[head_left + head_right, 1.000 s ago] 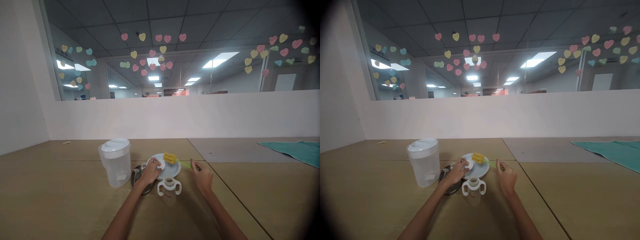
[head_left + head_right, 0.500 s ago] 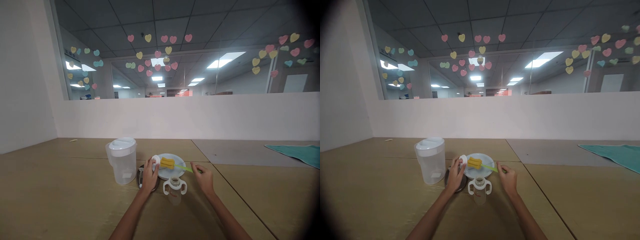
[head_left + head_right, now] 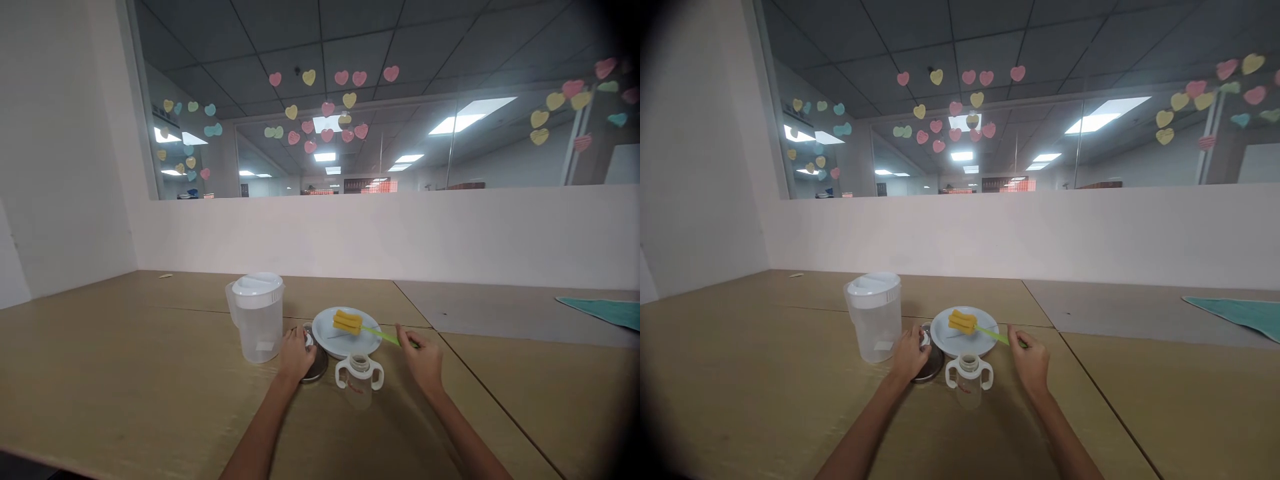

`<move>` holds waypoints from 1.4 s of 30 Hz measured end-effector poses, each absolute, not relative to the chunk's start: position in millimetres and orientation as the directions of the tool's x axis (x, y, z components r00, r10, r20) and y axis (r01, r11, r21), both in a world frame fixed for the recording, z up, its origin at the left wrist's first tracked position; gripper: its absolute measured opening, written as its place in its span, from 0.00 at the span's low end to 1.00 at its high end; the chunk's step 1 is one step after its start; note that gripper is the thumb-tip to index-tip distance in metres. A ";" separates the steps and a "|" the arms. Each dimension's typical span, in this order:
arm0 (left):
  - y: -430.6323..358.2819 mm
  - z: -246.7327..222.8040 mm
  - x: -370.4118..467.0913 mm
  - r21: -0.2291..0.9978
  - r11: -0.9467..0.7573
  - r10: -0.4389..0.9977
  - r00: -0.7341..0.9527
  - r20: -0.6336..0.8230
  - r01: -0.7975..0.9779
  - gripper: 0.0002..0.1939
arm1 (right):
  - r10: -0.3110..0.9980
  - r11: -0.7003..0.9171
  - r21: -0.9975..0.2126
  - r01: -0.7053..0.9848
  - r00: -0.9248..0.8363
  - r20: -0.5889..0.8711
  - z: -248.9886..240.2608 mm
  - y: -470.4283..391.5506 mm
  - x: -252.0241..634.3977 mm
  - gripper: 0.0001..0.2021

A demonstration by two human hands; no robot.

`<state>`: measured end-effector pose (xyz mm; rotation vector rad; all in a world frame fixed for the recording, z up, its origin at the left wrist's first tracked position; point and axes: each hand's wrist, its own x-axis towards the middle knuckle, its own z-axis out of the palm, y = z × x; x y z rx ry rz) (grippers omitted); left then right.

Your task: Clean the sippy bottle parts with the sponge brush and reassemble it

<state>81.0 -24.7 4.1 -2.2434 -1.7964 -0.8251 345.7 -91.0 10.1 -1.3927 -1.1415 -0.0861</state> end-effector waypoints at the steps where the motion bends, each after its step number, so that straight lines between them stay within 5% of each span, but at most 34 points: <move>1: -24.1 2.8 81.1 0.213 -0.271 0.864 0.140 0.484 0.939 0.13 | 0.553 0.260 -0.705 0.660 0.497 0.669 9.6 -90.7 345.7 0.25; 8: -21.6 -6.5 79.5 0.183 -0.258 0.911 0.175 0.373 0.949 0.18 | 0.546 0.249 -0.662 0.707 0.462 0.699 5.9 -88.3 346.1 0.27; 12: -27.2 3.5 81.6 0.180 -0.259 0.889 0.161 0.429 0.949 0.18 | 0.553 0.259 -0.683 0.683 0.474 0.685 8.0 -90.0 345.3 0.27; 16: -48.5 15.7 94.1 0.227 -0.606 0.670 0.336 0.663 0.762 0.14 | 0.559 0.255 -0.725 0.640 0.514 0.650 11.5 -90.4 343.8 0.26; 20: -75.2 9.1 121.6 0.280 -0.882 0.457 0.538 0.708 0.380 0.18 | 0.556 0.269 -0.752 0.602 0.540 0.631 13.0 -90.2 343.5 0.25; 27: -84.7 -13.9 155.5 0.618 -0.737 0.675 0.344 0.653 0.274 0.28 | 0.575 0.305 -0.812 0.498 0.583 0.574 16.5 -92.0 345.7 0.25; 36: -88.1 -5.8 153.1 0.617 -0.754 0.649 0.393 0.651 0.225 0.30 | 0.724 0.301 -0.953 0.011 0.648 0.236 14.3 -80.6 358.1 0.26; 42: -91.4 -11.0 157.0 0.736 -0.667 0.719 0.356 0.597 0.115 0.29 | 0.757 0.306 -0.948 -0.083 0.626 0.190 19.4 -82.5 365.7 0.25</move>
